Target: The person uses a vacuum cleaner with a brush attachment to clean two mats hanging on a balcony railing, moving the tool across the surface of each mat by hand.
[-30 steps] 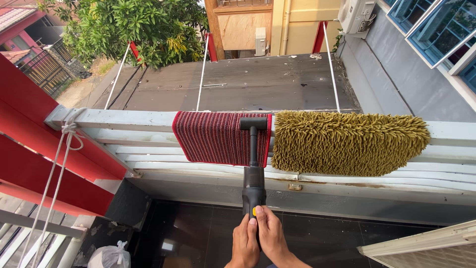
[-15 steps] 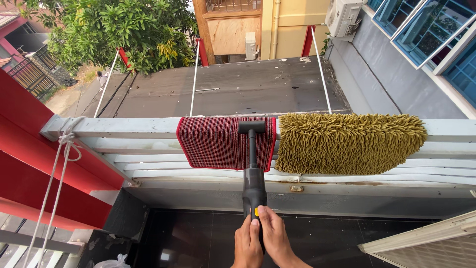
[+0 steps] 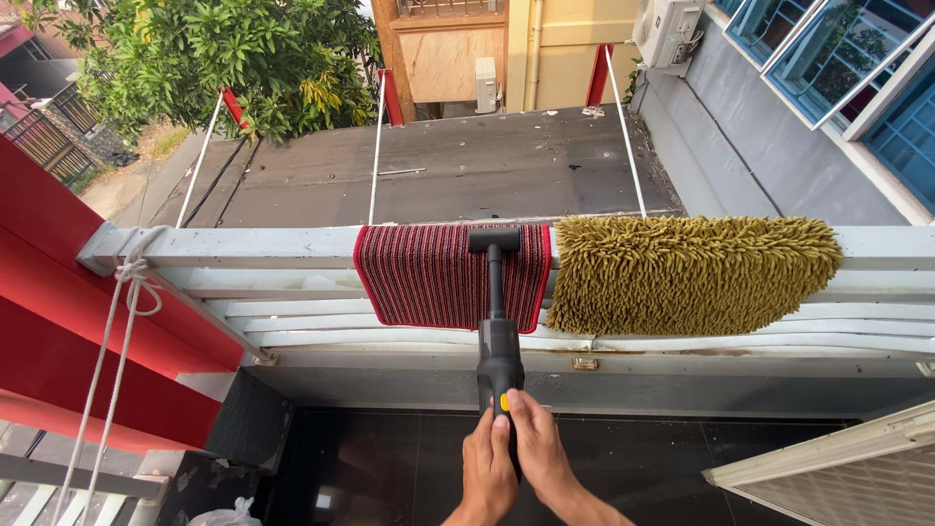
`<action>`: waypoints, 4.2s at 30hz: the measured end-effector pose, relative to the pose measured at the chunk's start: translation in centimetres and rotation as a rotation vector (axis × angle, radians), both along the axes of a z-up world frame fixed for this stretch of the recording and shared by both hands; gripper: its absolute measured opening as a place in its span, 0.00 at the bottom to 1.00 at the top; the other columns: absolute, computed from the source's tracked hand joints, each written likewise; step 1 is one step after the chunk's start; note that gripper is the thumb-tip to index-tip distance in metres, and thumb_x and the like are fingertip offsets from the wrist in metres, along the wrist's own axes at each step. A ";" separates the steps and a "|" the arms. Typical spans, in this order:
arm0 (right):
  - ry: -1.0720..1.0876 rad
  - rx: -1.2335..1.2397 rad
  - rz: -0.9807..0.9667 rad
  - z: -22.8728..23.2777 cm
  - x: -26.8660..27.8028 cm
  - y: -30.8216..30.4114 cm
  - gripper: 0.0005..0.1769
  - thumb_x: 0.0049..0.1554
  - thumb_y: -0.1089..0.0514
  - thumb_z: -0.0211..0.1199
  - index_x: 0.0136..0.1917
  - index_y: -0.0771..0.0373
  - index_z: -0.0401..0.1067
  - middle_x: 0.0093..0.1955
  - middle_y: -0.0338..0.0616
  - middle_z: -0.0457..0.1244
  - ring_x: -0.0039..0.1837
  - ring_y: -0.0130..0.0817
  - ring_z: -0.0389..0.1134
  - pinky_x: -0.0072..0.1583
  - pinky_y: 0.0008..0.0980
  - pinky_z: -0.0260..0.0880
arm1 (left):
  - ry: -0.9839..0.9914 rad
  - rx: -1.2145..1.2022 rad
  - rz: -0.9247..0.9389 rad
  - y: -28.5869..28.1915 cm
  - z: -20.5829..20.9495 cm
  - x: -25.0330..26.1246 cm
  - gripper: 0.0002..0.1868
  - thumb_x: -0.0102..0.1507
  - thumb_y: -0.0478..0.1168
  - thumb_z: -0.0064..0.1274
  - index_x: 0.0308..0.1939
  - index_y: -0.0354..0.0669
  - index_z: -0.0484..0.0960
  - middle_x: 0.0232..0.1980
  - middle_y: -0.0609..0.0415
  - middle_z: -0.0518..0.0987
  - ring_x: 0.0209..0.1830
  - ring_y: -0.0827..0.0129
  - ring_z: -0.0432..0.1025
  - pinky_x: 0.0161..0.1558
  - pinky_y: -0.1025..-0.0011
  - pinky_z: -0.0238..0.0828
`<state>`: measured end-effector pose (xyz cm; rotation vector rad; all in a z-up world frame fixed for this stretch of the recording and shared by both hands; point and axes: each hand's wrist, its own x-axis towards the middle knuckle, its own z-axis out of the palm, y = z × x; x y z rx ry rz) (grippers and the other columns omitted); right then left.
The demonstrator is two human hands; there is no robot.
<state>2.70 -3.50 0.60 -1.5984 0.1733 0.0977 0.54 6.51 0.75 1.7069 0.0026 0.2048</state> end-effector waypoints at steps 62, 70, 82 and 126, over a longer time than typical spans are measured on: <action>-0.068 0.228 0.078 0.1 6.1 7.2 0.29 0.66 0.38 0.47 0.50 0.66 0.73 0.41 0.39 0.64 0.45 0.27 0.63 0.49 0.33 0.67 | -0.036 0.107 0.007 7.2 0.5 5.5 0.20 0.71 0.46 0.36 0.34 0.33 0.74 0.25 0.36 0.77 0.24 0.44 0.73 0.29 0.54 0.64; 0.056 0.137 -0.003 -0.7 -0.2 9.2 0.28 0.63 0.38 0.46 0.49 0.63 0.75 0.42 0.38 0.68 0.46 0.24 0.65 0.51 0.30 0.68 | 0.003 0.086 -0.057 9.7 -0.2 0.0 0.19 0.69 0.46 0.36 0.41 0.33 0.77 0.26 0.37 0.78 0.25 0.45 0.76 0.29 0.54 0.66; -0.099 0.202 0.008 0.0 5.4 10.9 0.27 0.67 0.41 0.47 0.48 0.66 0.72 0.41 0.37 0.64 0.44 0.26 0.62 0.48 0.32 0.67 | -0.051 0.139 -0.035 11.0 0.9 5.3 0.20 0.71 0.46 0.36 0.35 0.32 0.74 0.26 0.34 0.77 0.26 0.39 0.72 0.30 0.53 0.63; -0.070 -0.108 0.205 -0.7 2.5 9.5 0.29 0.67 0.39 0.44 0.45 0.65 0.71 0.35 0.42 0.62 0.40 0.29 0.61 0.45 0.34 0.67 | 0.044 0.116 0.119 9.8 0.3 0.2 0.19 0.69 0.46 0.37 0.43 0.35 0.79 0.27 0.34 0.79 0.27 0.41 0.76 0.29 0.54 0.67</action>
